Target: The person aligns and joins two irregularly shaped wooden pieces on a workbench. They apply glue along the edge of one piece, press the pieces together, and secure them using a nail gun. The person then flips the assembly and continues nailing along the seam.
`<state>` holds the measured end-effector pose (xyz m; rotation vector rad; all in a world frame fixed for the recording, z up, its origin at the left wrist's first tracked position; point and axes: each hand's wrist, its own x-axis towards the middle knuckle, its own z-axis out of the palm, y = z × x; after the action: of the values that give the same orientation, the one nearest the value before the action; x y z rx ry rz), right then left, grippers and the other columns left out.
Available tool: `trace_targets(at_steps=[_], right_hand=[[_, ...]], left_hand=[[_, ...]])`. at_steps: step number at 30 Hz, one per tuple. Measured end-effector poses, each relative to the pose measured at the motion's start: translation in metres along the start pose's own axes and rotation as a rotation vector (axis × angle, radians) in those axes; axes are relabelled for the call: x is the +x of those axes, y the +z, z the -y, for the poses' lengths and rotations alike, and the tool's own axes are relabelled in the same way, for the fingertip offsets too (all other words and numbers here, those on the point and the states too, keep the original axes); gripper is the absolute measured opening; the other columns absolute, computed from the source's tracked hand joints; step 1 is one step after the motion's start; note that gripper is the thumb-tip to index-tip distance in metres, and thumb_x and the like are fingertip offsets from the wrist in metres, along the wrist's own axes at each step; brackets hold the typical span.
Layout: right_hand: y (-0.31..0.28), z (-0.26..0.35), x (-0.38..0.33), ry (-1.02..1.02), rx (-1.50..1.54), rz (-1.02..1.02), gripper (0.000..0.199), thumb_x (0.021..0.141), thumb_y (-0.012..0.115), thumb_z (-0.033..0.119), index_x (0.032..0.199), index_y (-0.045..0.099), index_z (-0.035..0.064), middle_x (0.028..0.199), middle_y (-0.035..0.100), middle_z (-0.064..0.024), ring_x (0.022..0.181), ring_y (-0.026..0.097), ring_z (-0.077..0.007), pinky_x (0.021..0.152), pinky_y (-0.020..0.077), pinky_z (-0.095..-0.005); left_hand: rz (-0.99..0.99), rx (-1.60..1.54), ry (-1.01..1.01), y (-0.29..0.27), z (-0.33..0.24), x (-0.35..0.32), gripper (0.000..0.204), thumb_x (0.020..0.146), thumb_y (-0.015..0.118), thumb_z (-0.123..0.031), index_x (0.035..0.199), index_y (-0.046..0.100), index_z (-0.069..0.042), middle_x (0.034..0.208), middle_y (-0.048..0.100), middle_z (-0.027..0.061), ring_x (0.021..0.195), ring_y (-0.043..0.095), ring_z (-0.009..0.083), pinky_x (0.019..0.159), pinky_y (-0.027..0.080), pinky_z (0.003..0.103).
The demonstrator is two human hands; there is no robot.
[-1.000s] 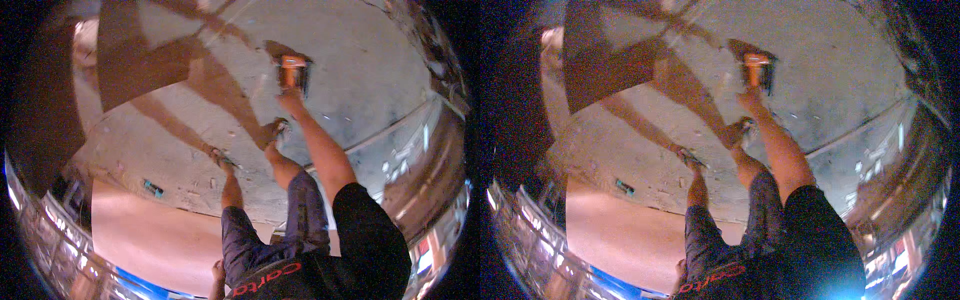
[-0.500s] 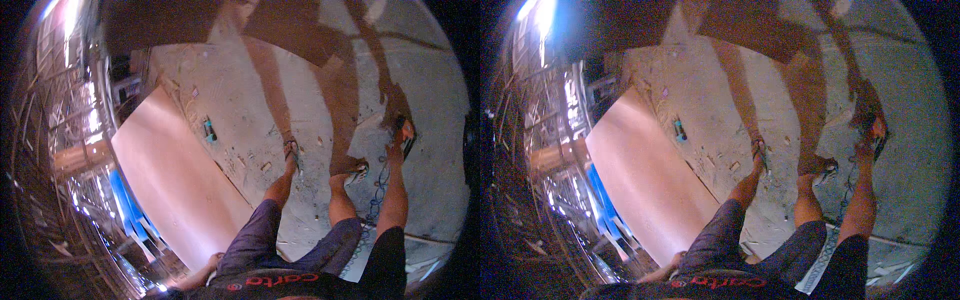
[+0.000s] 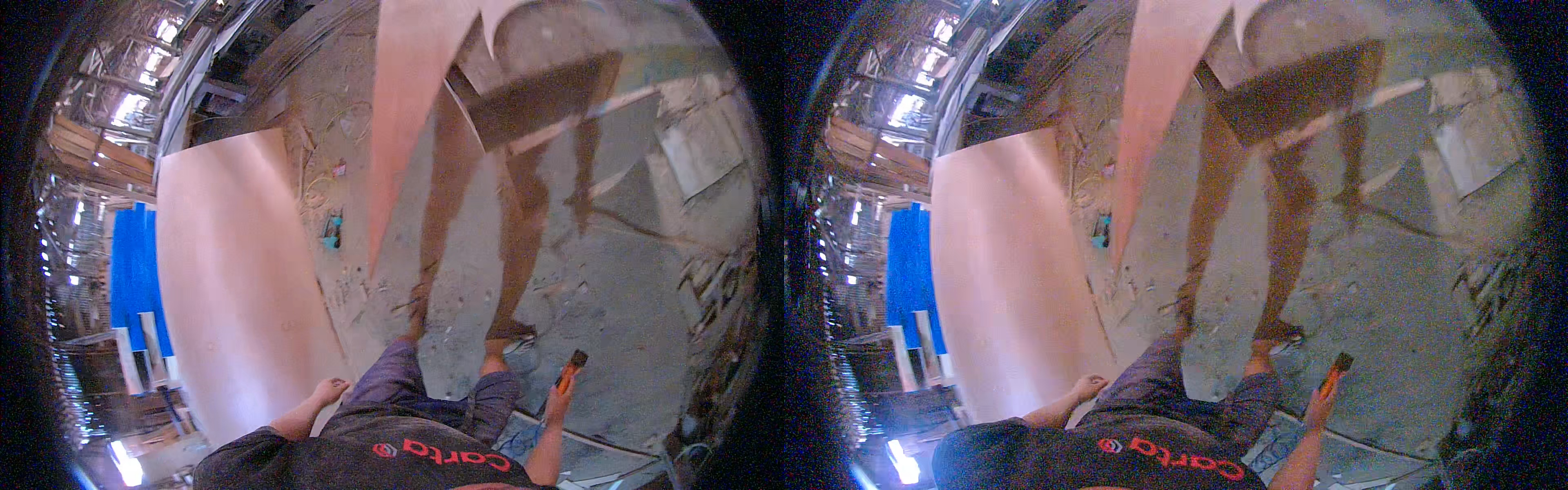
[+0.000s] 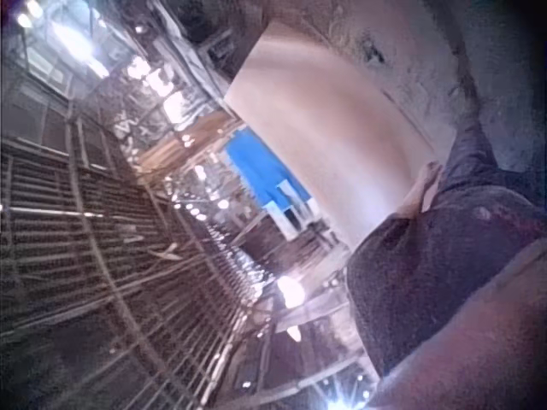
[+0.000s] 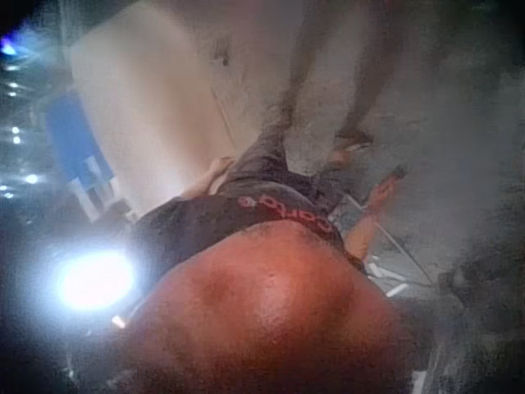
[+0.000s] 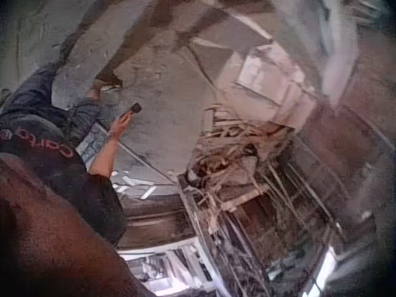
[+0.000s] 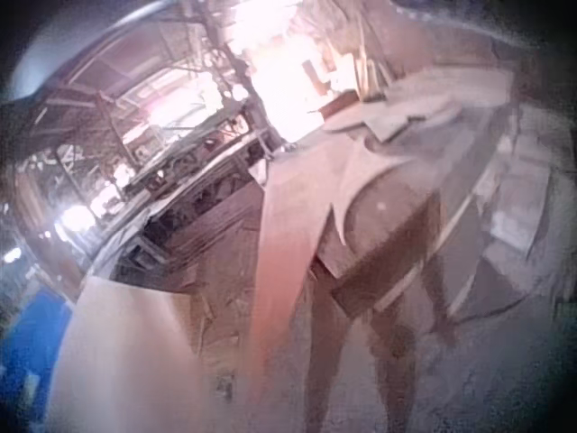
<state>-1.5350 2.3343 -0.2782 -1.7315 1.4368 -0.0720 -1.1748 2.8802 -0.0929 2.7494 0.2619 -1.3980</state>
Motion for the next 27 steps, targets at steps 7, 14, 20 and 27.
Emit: trace_targets(at_steps=[7,14,20,27], right_hand=[[-0.069,0.12,-0.061,0.3,0.351,-0.257,0.077,0.09,0.069,0.019,0.154,0.027,0.0078,0.116,0.059,-0.016,0.084,0.062,-0.0219,0.073,0.0529,-0.0328],[-0.087,0.34,-0.126,-0.07,0.512,-0.755,0.073,0.089,0.073,0.025,0.149,0.033,0.0144,0.085,0.058,-0.005,0.053,0.05,-0.0115,0.045,0.044,-0.0282],[-0.095,0.5,-0.179,0.06,0.143,-0.534,0.044,0.086,0.074,0.02,0.122,0.055,0.0043,0.076,0.052,-0.0045,0.053,0.054,-0.0125,0.041,0.0457,-0.0295],[-0.069,0.606,-0.069,-0.214,-0.353,-0.763,0.035,0.077,0.074,0.019,0.105,0.064,0.0014,0.087,0.061,-0.0103,0.062,0.06,-0.0179,0.056,0.0513,-0.0349]], left_hand=[[-0.026,-0.137,0.071,-0.055,0.036,0.086,0.051,0.084,0.066,-0.055,0.105,0.075,-0.009,0.103,0.072,0.0209,0.103,0.068,0.0358,0.092,0.053,0.044],[-0.46,-0.178,0.292,-0.219,0.025,0.196,0.042,0.083,0.07,-0.04,0.105,0.072,-0.005,0.105,0.069,0.0249,0.103,0.064,0.0395,0.089,0.051,0.046],[-0.925,-0.354,0.64,-0.384,-0.079,0.265,0.028,0.084,0.069,-0.024,0.099,0.069,0.001,0.099,0.068,0.0212,0.098,0.062,0.0382,0.087,0.05,0.044],[-0.993,-0.339,0.967,-0.486,-0.209,0.301,0.025,0.082,0.072,-0.019,0.1,0.068,-0.003,0.102,0.067,0.0167,0.099,0.063,0.0356,0.086,0.05,0.045]])
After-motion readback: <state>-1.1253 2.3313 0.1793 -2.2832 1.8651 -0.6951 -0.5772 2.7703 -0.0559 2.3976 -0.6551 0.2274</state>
